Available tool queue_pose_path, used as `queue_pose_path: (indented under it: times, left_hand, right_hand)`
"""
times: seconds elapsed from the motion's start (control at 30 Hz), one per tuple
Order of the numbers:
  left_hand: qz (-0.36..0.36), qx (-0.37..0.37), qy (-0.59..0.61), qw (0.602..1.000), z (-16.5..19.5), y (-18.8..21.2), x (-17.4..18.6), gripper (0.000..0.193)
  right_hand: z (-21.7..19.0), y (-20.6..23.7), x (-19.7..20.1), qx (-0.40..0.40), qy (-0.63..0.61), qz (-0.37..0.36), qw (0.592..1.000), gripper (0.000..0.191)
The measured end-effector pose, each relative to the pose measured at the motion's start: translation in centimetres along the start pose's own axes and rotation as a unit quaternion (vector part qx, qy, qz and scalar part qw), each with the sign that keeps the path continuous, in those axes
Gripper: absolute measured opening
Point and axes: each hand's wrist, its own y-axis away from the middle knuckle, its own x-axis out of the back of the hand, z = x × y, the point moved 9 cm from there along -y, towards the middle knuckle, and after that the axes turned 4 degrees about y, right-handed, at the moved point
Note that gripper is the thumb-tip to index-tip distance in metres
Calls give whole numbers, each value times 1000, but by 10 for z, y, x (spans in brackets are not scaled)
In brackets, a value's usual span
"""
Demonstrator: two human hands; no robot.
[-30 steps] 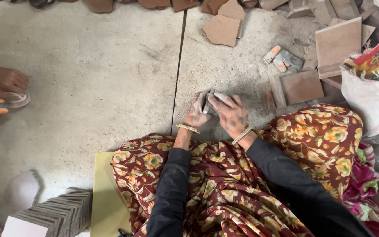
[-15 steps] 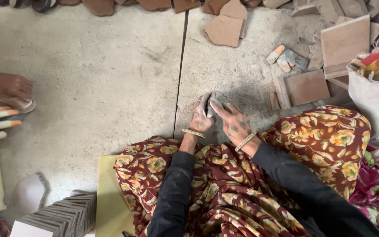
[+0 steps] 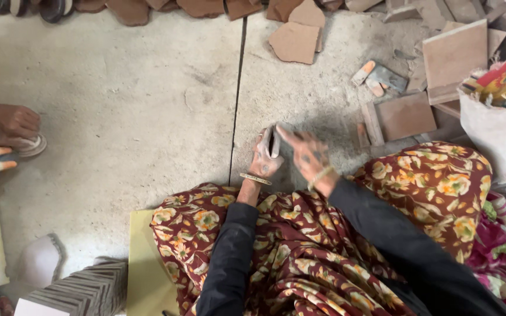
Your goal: The person sits on the floor holding small cut stone or tile pieces and rubs each piece against a flat abrasive block by hand to smooth its edges, then sets the finished piece on a stack and picks up the next piece. Other workers nearby handle similar pieces.
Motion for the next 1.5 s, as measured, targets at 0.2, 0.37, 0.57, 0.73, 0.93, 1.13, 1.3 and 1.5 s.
queue_pose_path:
  times: [0.2,0.37,0.57,0.73,0.93,1.13,1.3,1.5]
  left_hand:
    - [-51,119,72,989,-29,-2,-15,82]
    - [-35,80,21,996,-25,-4,-7,93]
    - [-82,122,88,985,-19,-3,-10,96]
    - [-93,49,54,993,5,-13,-4,93]
    - [-87,55,20,994,4,-13,-4,93]
    - [-124,70,-94,985,-9,-12,-18,62]
    - [-100,58,-35,993,-5,-9,-10,80]
    - [-78,98,31,992,-31,-11,-12,71]
  right_hand:
    - [-12,4,11,87,0,134,987,74]
    - [-8,0,9,92,51,130,986,75]
    - [-12,7,23,74,-42,108,991,71]
    - [-42,53,53,184,-29,196,963,79]
    - [-8,13,16,-14,4,14,1000,70]
    - [-33,54,23,153,-13,203,967,79]
    - [-27,39,9,103,-7,110,989,79]
    - [-32,31,16,69,28,67,995,80]
